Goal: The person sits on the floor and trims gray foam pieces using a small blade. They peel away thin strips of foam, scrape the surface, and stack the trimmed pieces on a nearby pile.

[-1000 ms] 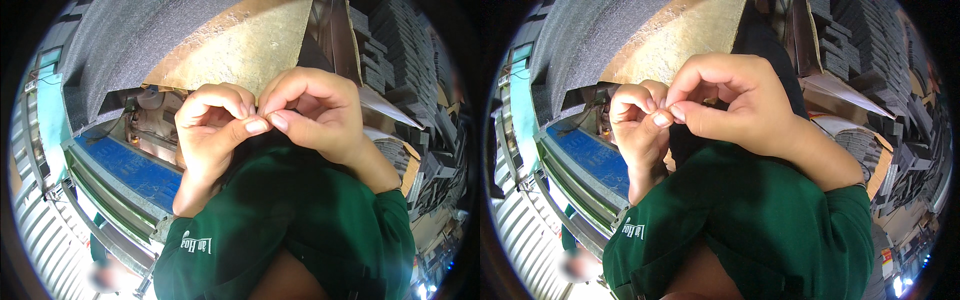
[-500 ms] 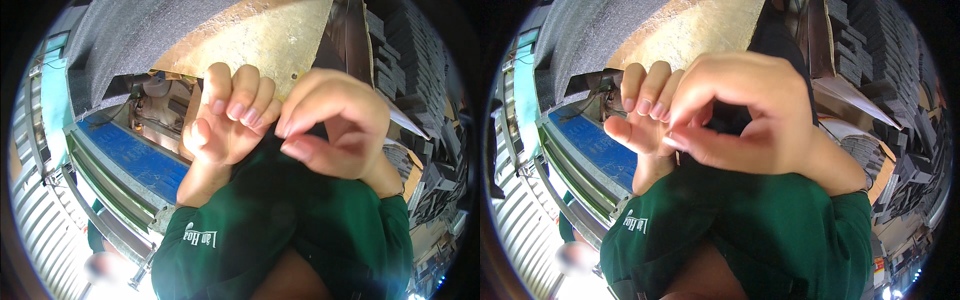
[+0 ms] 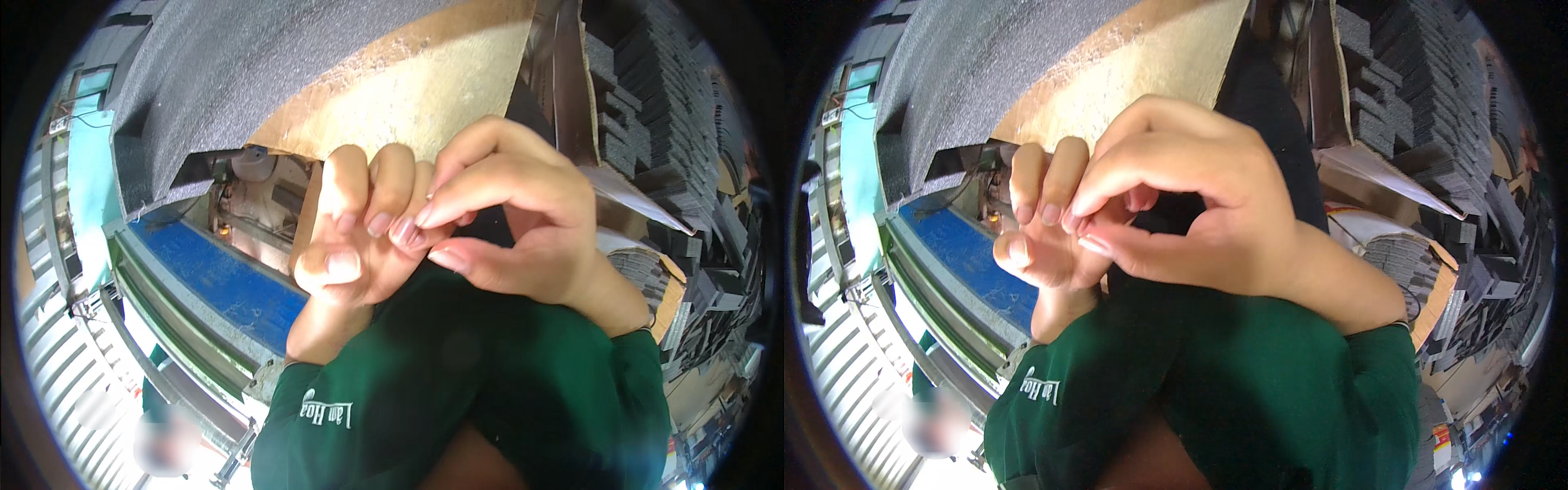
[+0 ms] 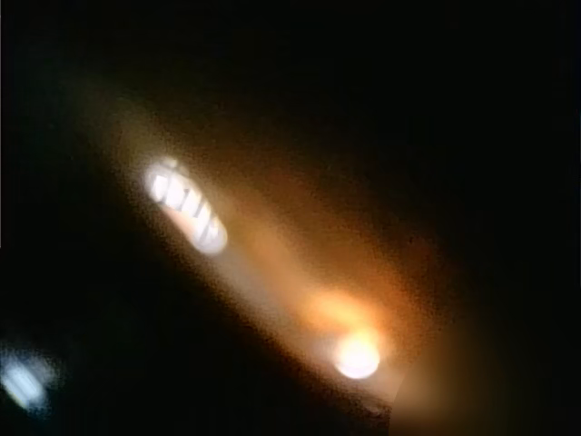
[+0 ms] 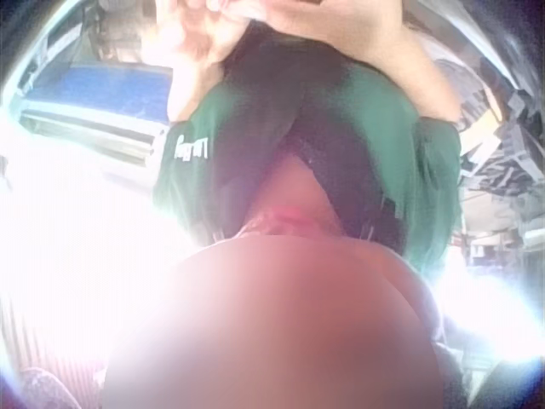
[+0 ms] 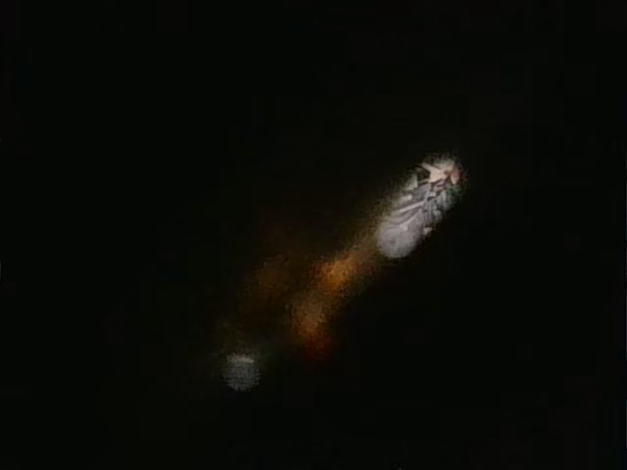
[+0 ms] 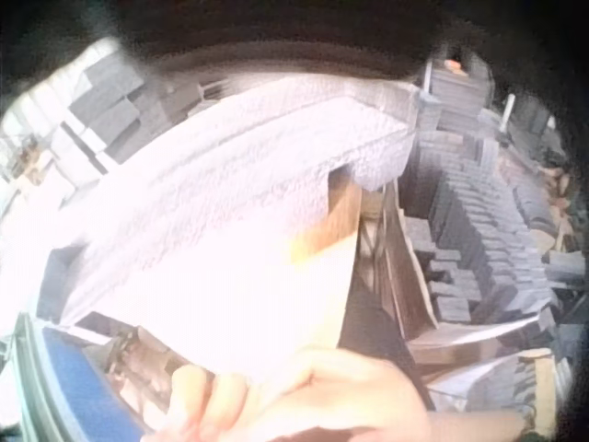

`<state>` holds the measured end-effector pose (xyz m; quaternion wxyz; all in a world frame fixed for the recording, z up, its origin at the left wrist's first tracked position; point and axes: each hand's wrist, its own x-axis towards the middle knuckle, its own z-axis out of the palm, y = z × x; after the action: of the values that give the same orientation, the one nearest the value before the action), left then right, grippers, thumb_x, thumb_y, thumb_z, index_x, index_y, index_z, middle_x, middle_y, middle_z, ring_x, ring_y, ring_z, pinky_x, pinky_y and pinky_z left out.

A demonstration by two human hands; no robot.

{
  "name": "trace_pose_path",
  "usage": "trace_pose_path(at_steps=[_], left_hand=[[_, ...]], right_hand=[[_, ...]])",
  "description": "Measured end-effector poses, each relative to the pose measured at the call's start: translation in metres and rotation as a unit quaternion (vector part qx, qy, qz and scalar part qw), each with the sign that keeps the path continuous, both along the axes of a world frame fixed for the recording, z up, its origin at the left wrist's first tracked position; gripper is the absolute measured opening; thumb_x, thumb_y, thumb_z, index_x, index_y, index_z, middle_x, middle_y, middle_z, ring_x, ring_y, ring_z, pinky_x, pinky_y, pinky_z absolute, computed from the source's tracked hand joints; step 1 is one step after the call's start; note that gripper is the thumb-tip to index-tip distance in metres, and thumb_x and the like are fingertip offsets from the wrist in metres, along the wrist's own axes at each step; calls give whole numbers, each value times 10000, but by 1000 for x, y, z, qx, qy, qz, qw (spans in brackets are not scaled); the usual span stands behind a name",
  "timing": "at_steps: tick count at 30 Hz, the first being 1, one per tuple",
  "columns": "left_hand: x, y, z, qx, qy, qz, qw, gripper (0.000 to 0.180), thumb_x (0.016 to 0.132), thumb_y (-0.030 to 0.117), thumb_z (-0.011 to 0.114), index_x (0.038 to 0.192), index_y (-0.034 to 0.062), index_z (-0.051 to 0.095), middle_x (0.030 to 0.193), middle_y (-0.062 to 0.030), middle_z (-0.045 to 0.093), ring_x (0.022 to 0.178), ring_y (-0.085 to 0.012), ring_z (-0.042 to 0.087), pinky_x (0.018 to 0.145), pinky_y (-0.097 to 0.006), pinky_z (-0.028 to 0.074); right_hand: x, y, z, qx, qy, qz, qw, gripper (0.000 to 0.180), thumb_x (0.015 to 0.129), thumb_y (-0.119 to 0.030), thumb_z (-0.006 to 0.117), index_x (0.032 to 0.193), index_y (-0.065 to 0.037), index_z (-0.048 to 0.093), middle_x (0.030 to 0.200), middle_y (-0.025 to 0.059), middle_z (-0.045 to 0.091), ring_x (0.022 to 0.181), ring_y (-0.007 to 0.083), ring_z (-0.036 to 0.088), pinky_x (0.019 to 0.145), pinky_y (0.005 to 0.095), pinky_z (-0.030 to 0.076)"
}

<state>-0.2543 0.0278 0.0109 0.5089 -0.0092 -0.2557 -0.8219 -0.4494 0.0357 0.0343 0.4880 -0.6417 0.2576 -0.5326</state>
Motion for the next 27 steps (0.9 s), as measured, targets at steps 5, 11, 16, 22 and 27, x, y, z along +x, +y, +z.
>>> trace_pose_path(at_steps=[5, 11, 16, 22, 27], left_hand=[[3, 5, 8, 6, -26, 36, 999, 295, 801, 130, 766, 953, 149, 513, 933, -42, 523, 907, -205, 563, 862, -393, 517], [9, 6, 4, -179, -160, 119, 963, 350, 746, -20, 805, 996, 89, 584, 1003, -89, 606, 888, -218, 602, 789, -349, 507], [15, -2, 9, -283, -245, 144, 916, 229, 805, 65, 823, 970, 14, 672, 903, -99, 672, 787, -202, 637, 718, -328, 496], [37, -4, 18, -328, -311, 136, 882, 164, 829, 127, 818, 908, 26, 717, 791, -40, 705, 514, -134, 522, 506, -304, 402], [83, -15, 39, -385, -574, 427, 583, 86, 881, 123, 795, 831, 60, 765, 769, -79, 737, 591, -226, 658, 552, -335, 491]], right_hand=[[3, 0, 1, 9, 12, 8, 1000, 301, 810, -56, 932, 1074, -19, 792, 1102, 107, 648, 891, 144, 646, 785, 289, 524], [4, 1, -3, -46, 38, -19, 998, 351, 732, -108, 999, 989, -61, 765, 1024, 98, 653, 898, 190, 650, 788, 318, 518], [3, -2, -7, -90, 58, 31, 994, 205, 757, -28, 899, 921, -79, 788, 977, 72, 699, 855, 234, 706, 753, 334, 552], [3, -5, -13, -108, 121, 76, 984, 284, 718, 70, 758, 953, -81, 809, 993, 88, 731, 879, 280, 713, 770, 373, 560], [-28, -27, -9, -197, 158, -46, 966, 247, 736, 94, 714, 911, -67, 781, 985, 100, 731, 874, 308, 707, 786, 396, 580]])
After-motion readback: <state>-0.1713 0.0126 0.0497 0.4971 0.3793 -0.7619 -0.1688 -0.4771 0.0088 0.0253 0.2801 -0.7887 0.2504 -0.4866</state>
